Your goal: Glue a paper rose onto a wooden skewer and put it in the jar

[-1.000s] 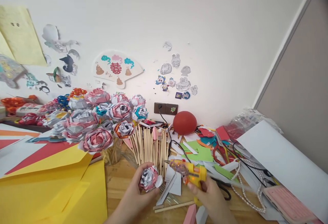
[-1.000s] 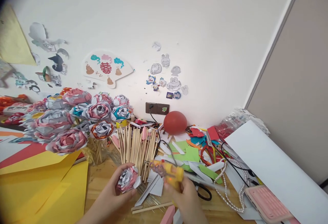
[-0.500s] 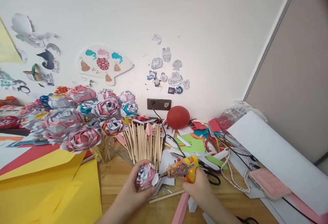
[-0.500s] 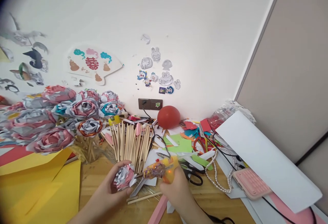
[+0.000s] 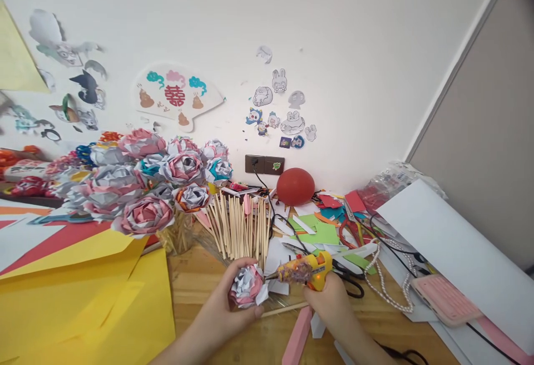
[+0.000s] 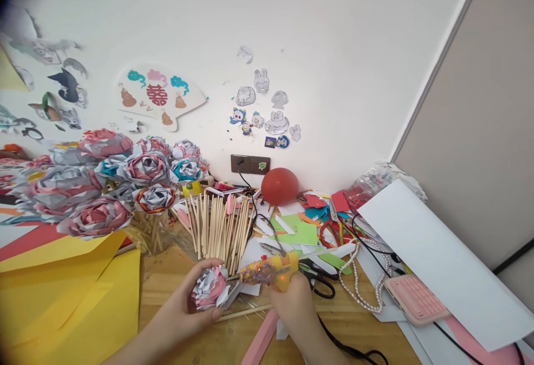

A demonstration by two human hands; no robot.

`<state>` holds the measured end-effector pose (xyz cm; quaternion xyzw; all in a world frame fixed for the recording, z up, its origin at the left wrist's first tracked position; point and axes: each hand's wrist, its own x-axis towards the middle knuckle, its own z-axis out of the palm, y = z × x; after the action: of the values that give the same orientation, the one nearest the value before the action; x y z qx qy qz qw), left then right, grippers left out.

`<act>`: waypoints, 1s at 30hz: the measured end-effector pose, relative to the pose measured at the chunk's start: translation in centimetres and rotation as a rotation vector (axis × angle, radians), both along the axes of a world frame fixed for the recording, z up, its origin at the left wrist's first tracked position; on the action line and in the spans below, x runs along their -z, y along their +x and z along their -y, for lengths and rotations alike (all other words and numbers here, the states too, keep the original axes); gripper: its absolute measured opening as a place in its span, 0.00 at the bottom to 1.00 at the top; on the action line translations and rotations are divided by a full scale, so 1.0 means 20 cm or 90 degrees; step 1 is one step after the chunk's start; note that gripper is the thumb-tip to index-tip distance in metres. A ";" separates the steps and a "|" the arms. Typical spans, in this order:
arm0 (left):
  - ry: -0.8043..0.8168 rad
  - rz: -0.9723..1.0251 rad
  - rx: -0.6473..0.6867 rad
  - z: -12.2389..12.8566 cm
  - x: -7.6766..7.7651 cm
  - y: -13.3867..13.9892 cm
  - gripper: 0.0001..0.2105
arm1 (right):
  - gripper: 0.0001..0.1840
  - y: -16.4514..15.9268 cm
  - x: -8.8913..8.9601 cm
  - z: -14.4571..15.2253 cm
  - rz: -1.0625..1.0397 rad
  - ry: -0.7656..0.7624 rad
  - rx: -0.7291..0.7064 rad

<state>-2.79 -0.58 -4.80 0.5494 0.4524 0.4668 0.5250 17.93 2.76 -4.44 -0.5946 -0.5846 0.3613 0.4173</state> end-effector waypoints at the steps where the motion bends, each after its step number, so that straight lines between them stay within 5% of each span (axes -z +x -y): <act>1: -0.003 -0.003 0.003 0.00 0.00 0.00 0.28 | 0.03 0.00 -0.01 0.01 0.009 -0.012 0.000; 12: -0.008 0.018 0.012 0.02 -0.04 0.01 0.29 | 0.06 -0.02 0.00 0.01 0.109 -0.105 -0.015; 30: -0.024 -0.029 0.013 0.02 -0.07 0.01 0.28 | 0.06 -0.02 0.05 0.01 0.085 -0.055 -0.017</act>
<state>-2.58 -1.00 -3.44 0.5545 0.4669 0.4403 0.5298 17.46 2.46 -5.46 -0.6271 -0.6027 0.3512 0.3465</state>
